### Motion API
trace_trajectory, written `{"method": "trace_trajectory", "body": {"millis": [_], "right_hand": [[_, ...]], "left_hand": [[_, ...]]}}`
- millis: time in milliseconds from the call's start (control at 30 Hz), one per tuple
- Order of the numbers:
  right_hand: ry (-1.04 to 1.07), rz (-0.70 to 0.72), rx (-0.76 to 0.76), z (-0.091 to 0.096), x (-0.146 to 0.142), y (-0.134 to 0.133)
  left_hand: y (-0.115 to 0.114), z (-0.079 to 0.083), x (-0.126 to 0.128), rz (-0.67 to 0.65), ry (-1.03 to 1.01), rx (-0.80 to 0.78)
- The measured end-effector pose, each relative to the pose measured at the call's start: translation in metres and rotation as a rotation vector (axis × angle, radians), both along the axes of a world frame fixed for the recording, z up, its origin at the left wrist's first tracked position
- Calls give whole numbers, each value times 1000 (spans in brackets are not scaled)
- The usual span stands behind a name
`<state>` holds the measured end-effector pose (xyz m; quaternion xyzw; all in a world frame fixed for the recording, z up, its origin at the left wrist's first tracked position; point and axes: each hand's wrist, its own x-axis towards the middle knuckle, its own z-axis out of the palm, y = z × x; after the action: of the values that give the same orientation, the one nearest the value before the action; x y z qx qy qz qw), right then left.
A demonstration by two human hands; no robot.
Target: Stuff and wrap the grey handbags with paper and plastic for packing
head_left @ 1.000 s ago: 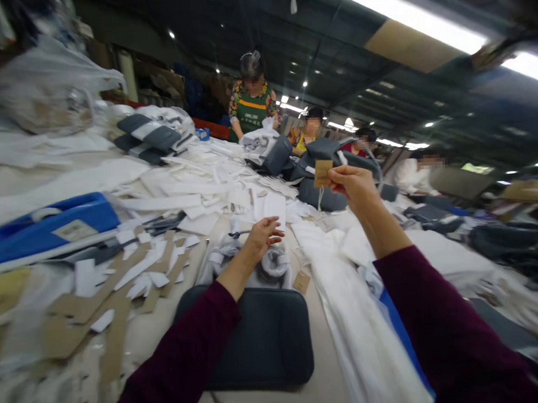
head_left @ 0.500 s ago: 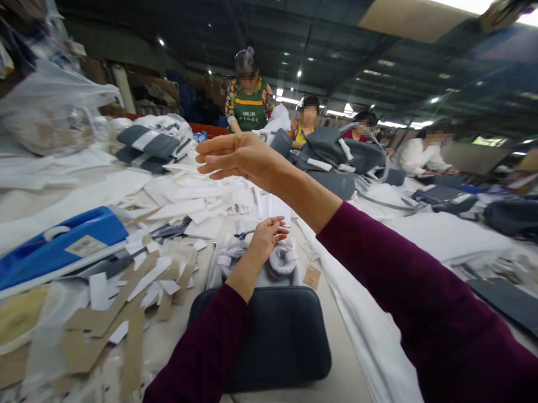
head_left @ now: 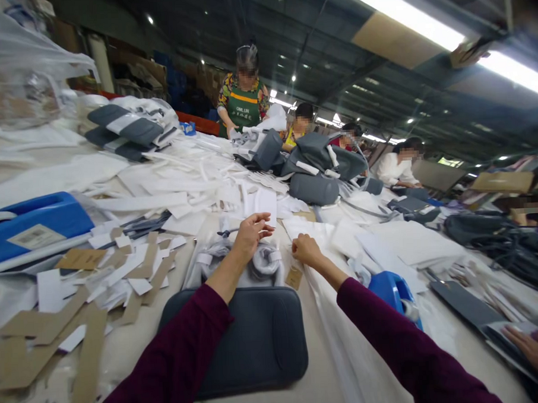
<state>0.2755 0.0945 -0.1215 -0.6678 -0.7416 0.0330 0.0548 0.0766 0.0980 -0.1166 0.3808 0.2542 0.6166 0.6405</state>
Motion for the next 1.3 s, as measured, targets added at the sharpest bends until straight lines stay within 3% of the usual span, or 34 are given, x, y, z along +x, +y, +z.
{"method": "trace_trajectory", "body": {"millis": [67, 167, 267, 333, 400, 533, 667, 800, 1133, 1300], "right_hand": [[64, 2, 11, -2, 1, 5], [213, 21, 23, 11, 12, 14], [728, 106, 38, 35, 25, 14], [1157, 184, 24, 51, 27, 8], [1369, 242, -18, 65, 22, 0], [1328, 307, -26, 80, -11, -9], [1234, 321, -2, 83, -48, -1], [1088, 308, 68, 81, -67, 12], [1120, 349, 22, 81, -65, 8], [1055, 300, 7, 85, -51, 5]], "left_hand": [[0, 1, 0, 23, 14, 20], [0, 5, 1, 88, 29, 64], [-2, 12, 0, 95, -5, 113], [-7, 19, 0, 6, -36, 157], [-13, 27, -1, -120, -36, 209], [-19, 33, 1, -230, 21, 264], [-15, 29, 3, -112, 83, 213], [-10, 27, -1, 33, 160, 169], [-5, 21, -2, 122, 277, 224], [-10, 27, -5, 4, 150, 206]]}}
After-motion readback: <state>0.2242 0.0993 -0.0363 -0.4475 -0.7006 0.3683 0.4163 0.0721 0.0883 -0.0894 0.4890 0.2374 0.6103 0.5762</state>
